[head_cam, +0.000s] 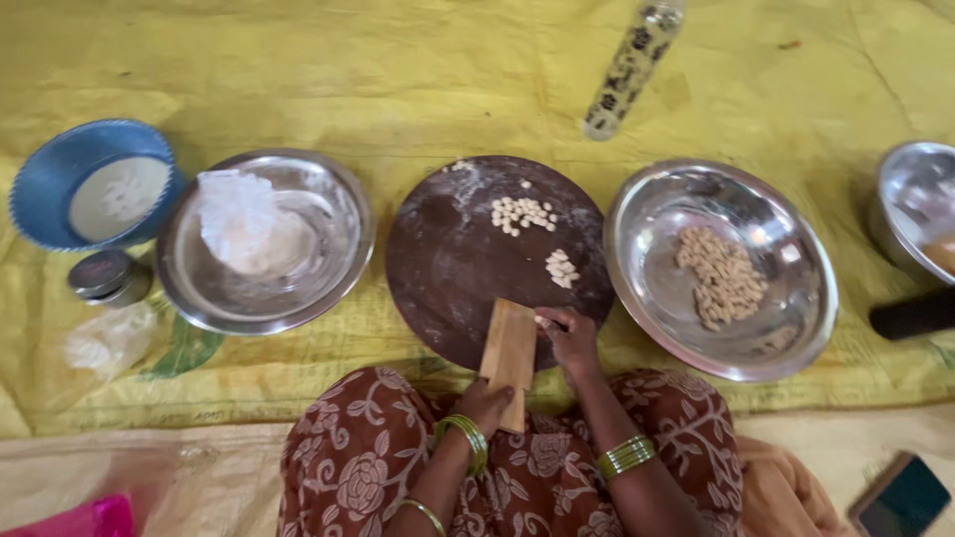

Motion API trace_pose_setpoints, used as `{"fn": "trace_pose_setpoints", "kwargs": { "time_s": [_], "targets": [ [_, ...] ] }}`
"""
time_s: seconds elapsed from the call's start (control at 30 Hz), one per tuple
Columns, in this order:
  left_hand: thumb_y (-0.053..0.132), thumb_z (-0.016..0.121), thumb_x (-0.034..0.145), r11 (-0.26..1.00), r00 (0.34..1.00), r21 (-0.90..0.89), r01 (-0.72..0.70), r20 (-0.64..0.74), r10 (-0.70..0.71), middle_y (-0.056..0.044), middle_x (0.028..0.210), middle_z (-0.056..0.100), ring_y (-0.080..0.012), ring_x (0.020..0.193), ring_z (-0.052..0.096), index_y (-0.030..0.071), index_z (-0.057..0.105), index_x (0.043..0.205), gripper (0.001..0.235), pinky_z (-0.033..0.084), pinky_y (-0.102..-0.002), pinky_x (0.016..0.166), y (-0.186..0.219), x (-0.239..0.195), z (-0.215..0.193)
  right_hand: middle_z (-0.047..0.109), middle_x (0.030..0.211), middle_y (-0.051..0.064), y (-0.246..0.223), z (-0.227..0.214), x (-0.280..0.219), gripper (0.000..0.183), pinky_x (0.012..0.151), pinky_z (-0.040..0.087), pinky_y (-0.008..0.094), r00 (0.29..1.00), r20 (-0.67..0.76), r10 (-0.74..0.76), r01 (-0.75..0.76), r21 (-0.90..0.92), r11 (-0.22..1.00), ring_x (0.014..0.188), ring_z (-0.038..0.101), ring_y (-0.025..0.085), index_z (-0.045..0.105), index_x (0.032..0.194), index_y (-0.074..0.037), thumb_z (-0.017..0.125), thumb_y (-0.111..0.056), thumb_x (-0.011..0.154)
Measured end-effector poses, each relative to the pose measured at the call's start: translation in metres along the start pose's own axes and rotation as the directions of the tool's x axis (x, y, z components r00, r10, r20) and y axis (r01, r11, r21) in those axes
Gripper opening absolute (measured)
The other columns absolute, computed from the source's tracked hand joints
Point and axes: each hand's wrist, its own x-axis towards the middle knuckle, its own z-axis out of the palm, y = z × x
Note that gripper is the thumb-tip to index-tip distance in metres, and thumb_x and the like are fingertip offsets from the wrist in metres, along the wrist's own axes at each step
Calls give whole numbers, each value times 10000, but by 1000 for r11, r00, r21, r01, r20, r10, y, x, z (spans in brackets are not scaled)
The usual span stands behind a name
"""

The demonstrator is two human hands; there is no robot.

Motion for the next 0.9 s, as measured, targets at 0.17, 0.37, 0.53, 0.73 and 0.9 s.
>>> {"fn": "trace_pose_setpoints", "kwargs": {
  "time_s": [0.17, 0.37, 0.53, 0.73, 0.9],
  "targets": [
    [322, 626, 981, 992, 997, -107, 62, 41, -58, -134, 993, 745, -218, 845, 700, -5, 638, 1131, 360, 519, -364, 795, 42, -31, -8, 801, 994, 72, -17, 6, -7, 178, 847, 558, 305, 983, 98, 155, -161, 57, 985, 897, 715, 132, 812, 1009, -23, 795, -111, 855],
    [297, 629, 980, 992, 995, -93, 90, 48, -85, -157, 919, 731, -234, 786, 685, -33, 641, 1080, 345, 532, -394, 753, 46, -32, -10, 750, 952, 102, -27, 12, -7, 152, 786, 554, 356, 995, 74, -60, 71, -169, 983, 857, 704, 186, 798, 977, -46, 791, -115, 842],
    [304, 662, 965, 991, 998, -118, 59, 20, -57, -136, 887, 729, -206, 758, 681, -20, 650, 1059, 337, 537, -377, 725, 38, -30, -8, 723, 902, 137, -29, 14, -12, 172, 729, 540, 404, 972, 87, -219, 236, -334, 913, 874, 661, 267, 812, 985, -73, 814, -133, 824],
    [322, 651, 948, 973, 980, -120, 197, 41, -193, -142, 910, 734, -211, 719, 707, 9, 618, 1100, 349, 577, -364, 652, 33, -25, -4, 723, 917, 101, -20, 12, 3, 253, 736, 565, 378, 988, 153, -31, 89, -393, 915, 820, 707, 215, 791, 941, -90, 866, -274, 785],
    [319, 661, 940, 989, 992, -65, 129, 23, -128, -160, 895, 744, -223, 718, 705, -30, 642, 1084, 378, 555, -373, 657, 29, -24, -7, 788, 963, 96, -29, 9, 28, 289, 1069, 480, 421, 934, 336, 119, 118, -607, 786, 1035, 690, 238, 790, 903, -90, 881, -334, 779]
  ]
}}
